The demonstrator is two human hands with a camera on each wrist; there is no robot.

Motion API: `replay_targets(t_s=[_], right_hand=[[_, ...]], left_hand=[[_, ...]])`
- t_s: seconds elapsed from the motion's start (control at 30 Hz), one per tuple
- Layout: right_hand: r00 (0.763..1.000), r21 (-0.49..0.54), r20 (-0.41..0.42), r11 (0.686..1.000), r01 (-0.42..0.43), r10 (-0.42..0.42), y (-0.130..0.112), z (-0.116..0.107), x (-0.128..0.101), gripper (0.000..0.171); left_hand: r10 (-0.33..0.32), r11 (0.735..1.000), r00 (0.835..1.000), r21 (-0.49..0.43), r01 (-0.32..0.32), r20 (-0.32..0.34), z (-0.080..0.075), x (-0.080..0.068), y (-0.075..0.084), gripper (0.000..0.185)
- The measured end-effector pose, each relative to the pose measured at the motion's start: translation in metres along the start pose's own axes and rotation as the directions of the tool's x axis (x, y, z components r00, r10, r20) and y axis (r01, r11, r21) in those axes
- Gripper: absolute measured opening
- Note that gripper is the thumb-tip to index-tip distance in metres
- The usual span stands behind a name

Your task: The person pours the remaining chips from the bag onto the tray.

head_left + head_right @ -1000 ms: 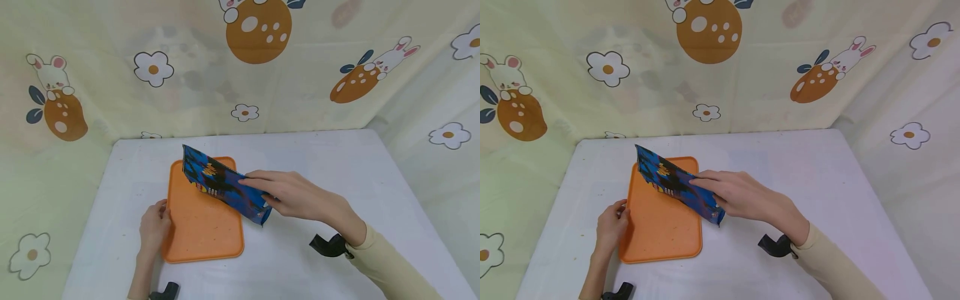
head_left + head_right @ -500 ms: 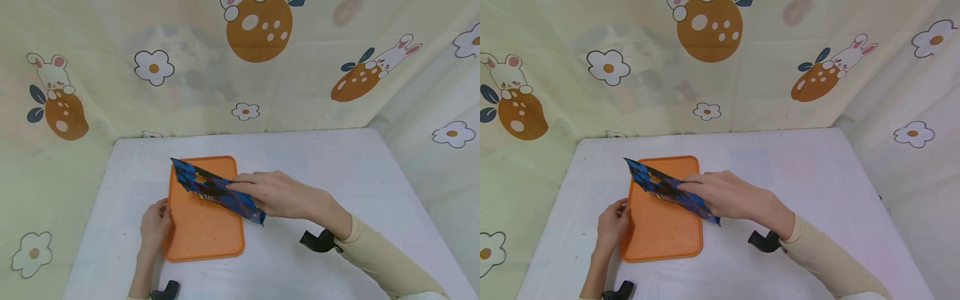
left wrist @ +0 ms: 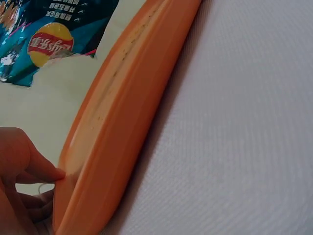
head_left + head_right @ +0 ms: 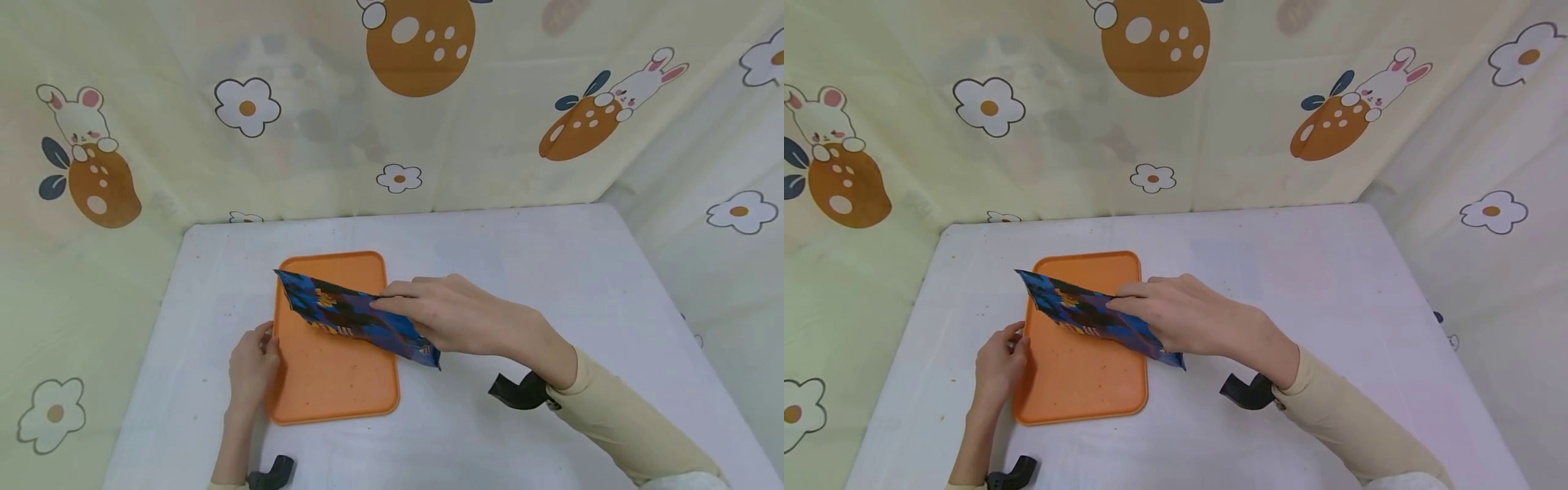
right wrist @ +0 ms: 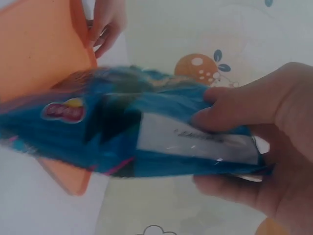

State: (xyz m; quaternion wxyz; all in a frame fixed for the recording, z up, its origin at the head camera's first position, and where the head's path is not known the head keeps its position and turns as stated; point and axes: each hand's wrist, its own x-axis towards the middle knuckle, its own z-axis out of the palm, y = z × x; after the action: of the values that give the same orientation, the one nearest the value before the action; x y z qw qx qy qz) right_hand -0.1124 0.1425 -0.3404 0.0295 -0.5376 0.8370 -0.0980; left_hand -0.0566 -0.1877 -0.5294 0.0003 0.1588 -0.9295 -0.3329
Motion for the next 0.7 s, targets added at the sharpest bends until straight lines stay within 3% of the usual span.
replay_targets(t_s=[0.7], right_hand=[[0.999, -0.002, -0.030, 1.000, -0.022, 0.022, 0.0002, -0.0025, -0.0050, 0.044]], left_hand=[[-0.009, 1.000, 1.000, -0.020, 0.010, 0.007, -0.0001, -0.0009, 0.0015, 0.038]])
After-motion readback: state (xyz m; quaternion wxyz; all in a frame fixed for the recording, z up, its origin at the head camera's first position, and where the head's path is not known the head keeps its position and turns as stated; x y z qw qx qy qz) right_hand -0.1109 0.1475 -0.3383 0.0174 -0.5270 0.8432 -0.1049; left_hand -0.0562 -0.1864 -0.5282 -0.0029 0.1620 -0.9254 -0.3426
